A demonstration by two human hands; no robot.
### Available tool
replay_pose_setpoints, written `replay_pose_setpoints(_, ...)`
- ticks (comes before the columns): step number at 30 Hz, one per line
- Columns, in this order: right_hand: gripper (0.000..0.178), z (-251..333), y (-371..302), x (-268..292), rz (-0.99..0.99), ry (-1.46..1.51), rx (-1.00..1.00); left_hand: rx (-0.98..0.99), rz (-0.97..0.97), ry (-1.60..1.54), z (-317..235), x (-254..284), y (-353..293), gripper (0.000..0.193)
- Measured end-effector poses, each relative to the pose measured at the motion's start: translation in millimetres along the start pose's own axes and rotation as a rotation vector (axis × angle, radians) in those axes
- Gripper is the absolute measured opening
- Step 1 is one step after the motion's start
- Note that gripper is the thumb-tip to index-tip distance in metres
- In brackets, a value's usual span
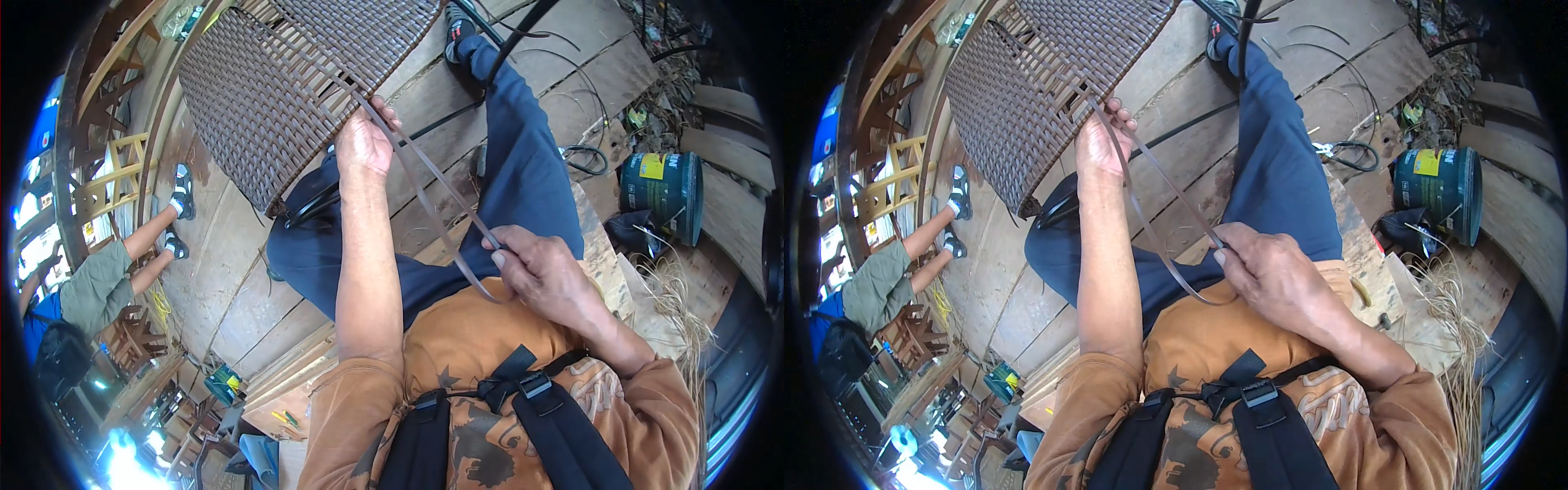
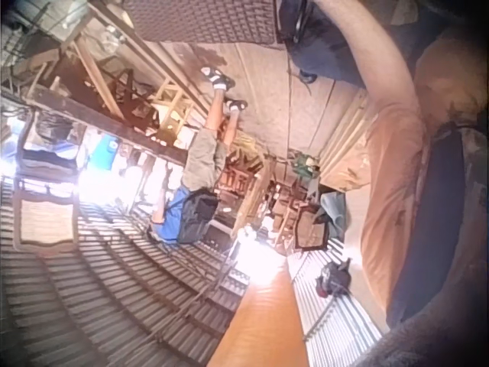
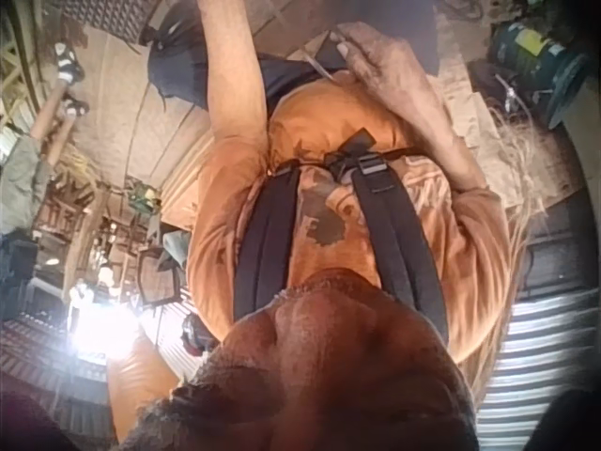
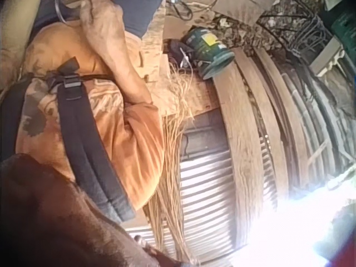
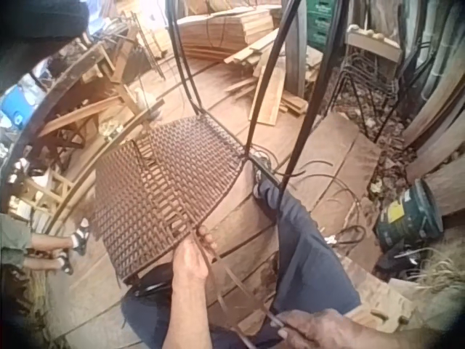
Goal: Weaving synthetic strips onto a chair frame to create or repair the seat.
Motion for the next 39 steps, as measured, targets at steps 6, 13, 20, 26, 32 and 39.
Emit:
replay_pose_setpoints(6,0.018,-14.3,-7.5,-26.7,-0.079,-0.311,0.098,0.001,-0.047,0.005,-1.5,13.9,6.8,0.009)
replay_pose_setpoints(13,0.025,-9.4,-8.0,-26.5,-0.007,-0.389,0.137,-0.125,-0.075,0.104,-7.3,11.1,2.1,0.012)
replay_pose_setpoints(20,0.020,-3.9,-9.5,-25.4,-0.055,-0.275,0.245,-0.115,-0.048,0.149,-11.1,4.4,0.5,0.013)
replay_pose_setpoints(26,0.030,-8.9,-11.0,-9.0,-0.130,-0.188,0.245,-0.077,-0.024,0.094,-4.1,10.3,0.5,0.015)
replay_pose_setpoints(32,0.027,11.7,-9.6,18.2,-0.170,-0.106,0.268,-0.047,-0.005,-0.004,2.6,-9.2,-24.0,0.015)
replay_pose_setpoints(39,0.020,31.7,-5.1,36.0,-0.246,0.005,0.262,-0.161,0.026,0.719,-21.9,-26.8,-51.0,0.023)
Point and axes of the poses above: each hand's wrist, its own y-axis towards the middle knuckle, its own x-axis out of the back of the hand, z = x × y, the point moved 5 cm from there along y, towards the middle knuckle, and after that the axes turned 15 degrees about -y, right-handed, at the moved point
